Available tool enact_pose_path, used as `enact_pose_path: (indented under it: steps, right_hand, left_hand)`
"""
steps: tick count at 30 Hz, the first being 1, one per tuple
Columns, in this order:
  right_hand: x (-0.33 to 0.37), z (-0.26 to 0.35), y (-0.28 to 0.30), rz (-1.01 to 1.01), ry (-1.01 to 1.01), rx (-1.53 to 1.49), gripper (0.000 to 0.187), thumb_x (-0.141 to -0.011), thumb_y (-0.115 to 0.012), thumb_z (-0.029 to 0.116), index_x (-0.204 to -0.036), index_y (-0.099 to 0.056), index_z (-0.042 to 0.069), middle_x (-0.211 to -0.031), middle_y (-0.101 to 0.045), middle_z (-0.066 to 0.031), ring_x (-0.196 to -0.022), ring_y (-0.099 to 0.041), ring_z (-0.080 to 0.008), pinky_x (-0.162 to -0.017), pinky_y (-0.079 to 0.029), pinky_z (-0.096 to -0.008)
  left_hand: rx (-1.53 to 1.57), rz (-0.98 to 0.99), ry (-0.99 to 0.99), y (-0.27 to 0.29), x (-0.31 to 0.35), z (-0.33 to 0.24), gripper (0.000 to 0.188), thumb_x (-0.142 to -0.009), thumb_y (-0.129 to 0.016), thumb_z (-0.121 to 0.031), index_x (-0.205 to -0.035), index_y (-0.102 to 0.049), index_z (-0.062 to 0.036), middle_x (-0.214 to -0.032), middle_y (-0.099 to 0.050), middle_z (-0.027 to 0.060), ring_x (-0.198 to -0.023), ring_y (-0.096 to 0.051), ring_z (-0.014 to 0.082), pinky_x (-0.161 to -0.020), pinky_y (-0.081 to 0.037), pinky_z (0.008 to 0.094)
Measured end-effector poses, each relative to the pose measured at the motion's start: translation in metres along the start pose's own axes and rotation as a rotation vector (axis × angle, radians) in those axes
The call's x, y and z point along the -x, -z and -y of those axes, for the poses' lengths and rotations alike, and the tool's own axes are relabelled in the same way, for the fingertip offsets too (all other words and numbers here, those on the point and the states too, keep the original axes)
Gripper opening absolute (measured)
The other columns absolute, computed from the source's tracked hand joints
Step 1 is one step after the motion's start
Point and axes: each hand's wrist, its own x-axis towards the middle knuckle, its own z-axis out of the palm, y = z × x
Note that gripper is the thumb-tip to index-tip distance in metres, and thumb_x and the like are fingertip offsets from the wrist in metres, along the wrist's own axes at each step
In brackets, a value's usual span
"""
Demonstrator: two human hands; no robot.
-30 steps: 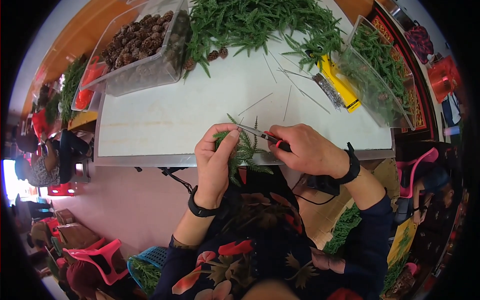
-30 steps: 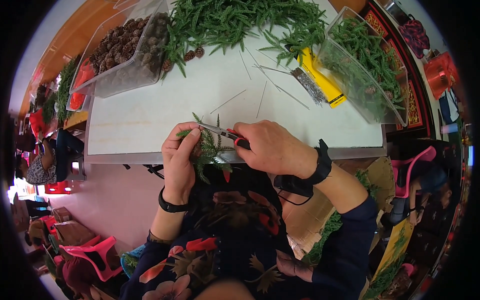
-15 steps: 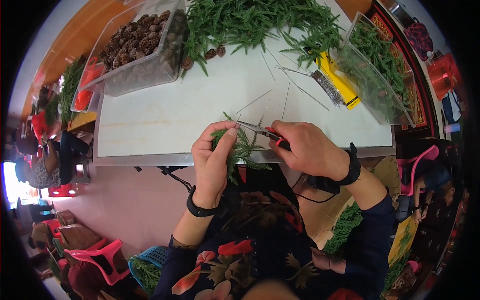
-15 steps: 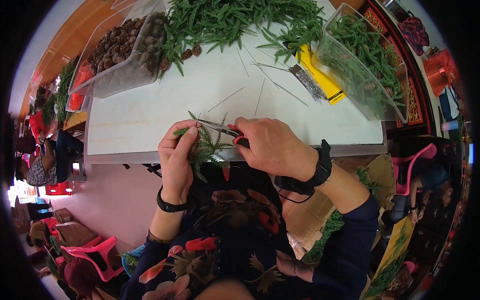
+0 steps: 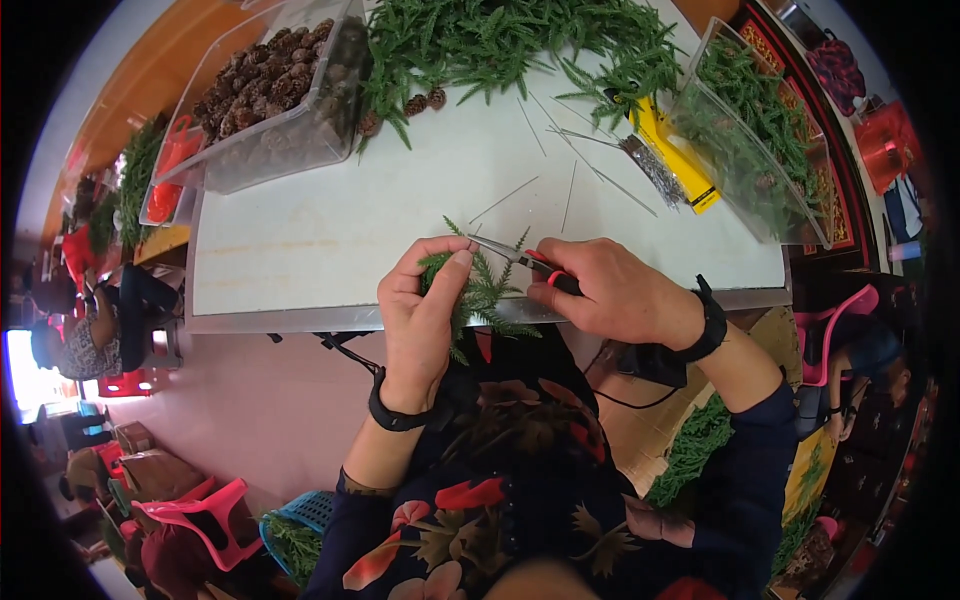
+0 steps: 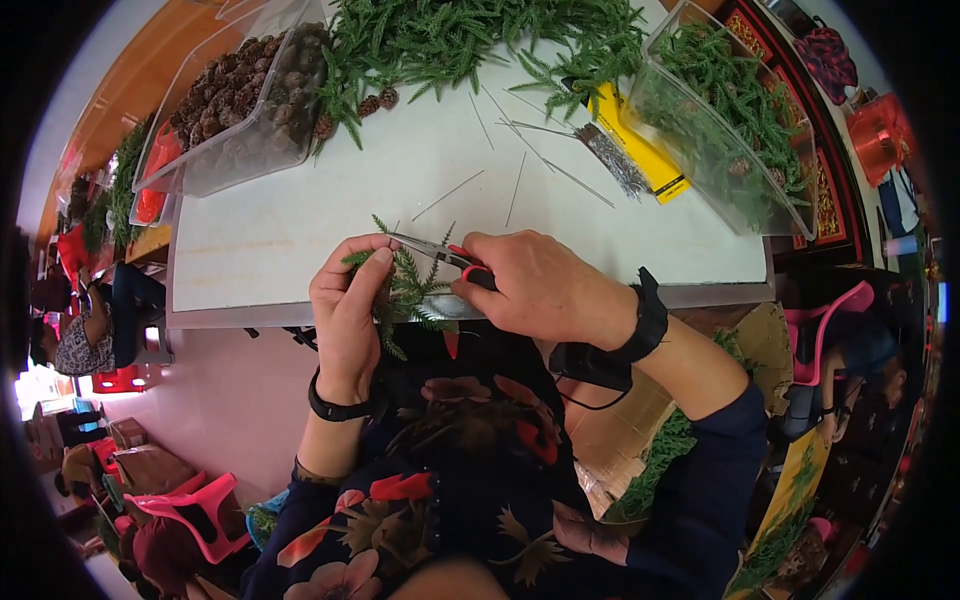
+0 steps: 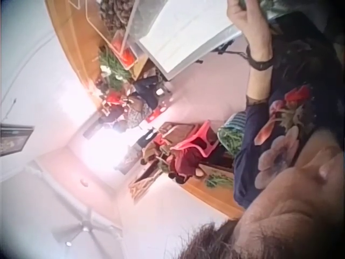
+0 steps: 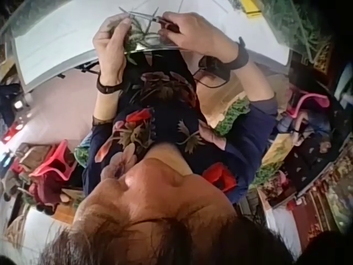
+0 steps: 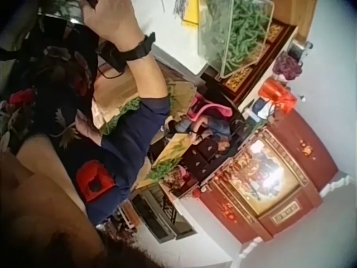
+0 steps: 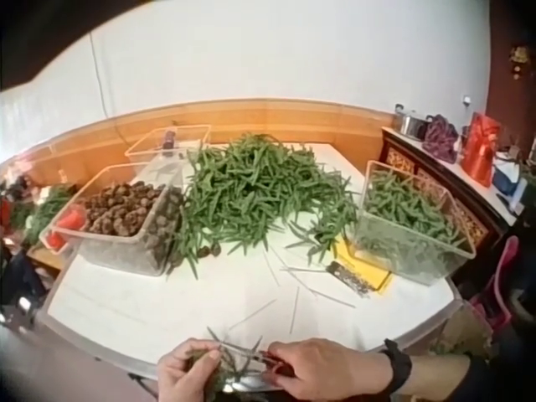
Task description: Trimming and sorting green plant stems using small nippers at a work table.
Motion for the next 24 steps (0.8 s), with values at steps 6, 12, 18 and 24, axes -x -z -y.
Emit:
enact_pose_path:
  steps: [6,12,18,24]
  right_hand:
    - [-0.004,0.0029,-0.003,-0.056,0.043,0.09,0.018,-0.084,-0.062,0.014,-0.088,-0.053,-0.001,-0.074,-0.059,-0.0191,-0.071,-0.058,-0.0392,-0.062,-0.045,-0.0438]
    - [-0.0058,0.0007,-0.0052,-0.081,0.069,0.08,0.018,-0.083,-0.062,0.013,-0.088,-0.052,-0.001,-0.073,-0.057,-0.019,-0.069,-0.056,-0.0386,-0.062,-0.044,-0.043]
    - [-0.0085,0.0034,-0.0025,-0.006,0.03,0.03,0.016,-0.083,-0.061,0.012,-0.088,-0.053,-0.001,-0.072,-0.058,-0.0192,-0.068,-0.056,-0.039,-0.061,-0.043,-0.0426]
    - [-0.0089,0.0015,-0.0037,-0.011,0.03,0.014,0.017,-0.083,-0.061,0.012,-0.09,-0.053,-0.001,-0.072,-0.059,-0.0199,-0.068,-0.057,-0.0399,-0.061,-0.043,-0.044]
  left_hand:
    - [-0.014,0.028,0.017,-0.0068,0.0027,0.0005,0.01,-0.091,-0.059,-0.003,-0.098,-0.064,0.0006,-0.08,-0.062,-0.0021,-0.065,-0.048,0.0008,-0.058,-0.037,0.0158]
    - [-0.003,0.074,0.063,-0.0013,0.0015,0.0019,0.008,-0.091,-0.06,-0.003,-0.096,-0.064,0.0014,-0.084,-0.063,-0.0012,-0.071,-0.051,0.0017,-0.063,-0.041,0.0167]
    - [0.031,0.113,0.084,-0.0041,0.0023,0.0038,0.009,-0.091,-0.059,-0.002,-0.097,-0.064,0.0027,-0.086,-0.065,0.001,-0.074,-0.056,0.0036,-0.067,-0.045,0.0175]
    - [0.062,0.1,0.106,-0.0069,0.0016,0.0038,0.009,-0.091,-0.057,-0.003,-0.097,-0.063,0.0,-0.085,-0.066,0.0016,-0.066,-0.052,0.0028,-0.058,-0.039,0.0179]
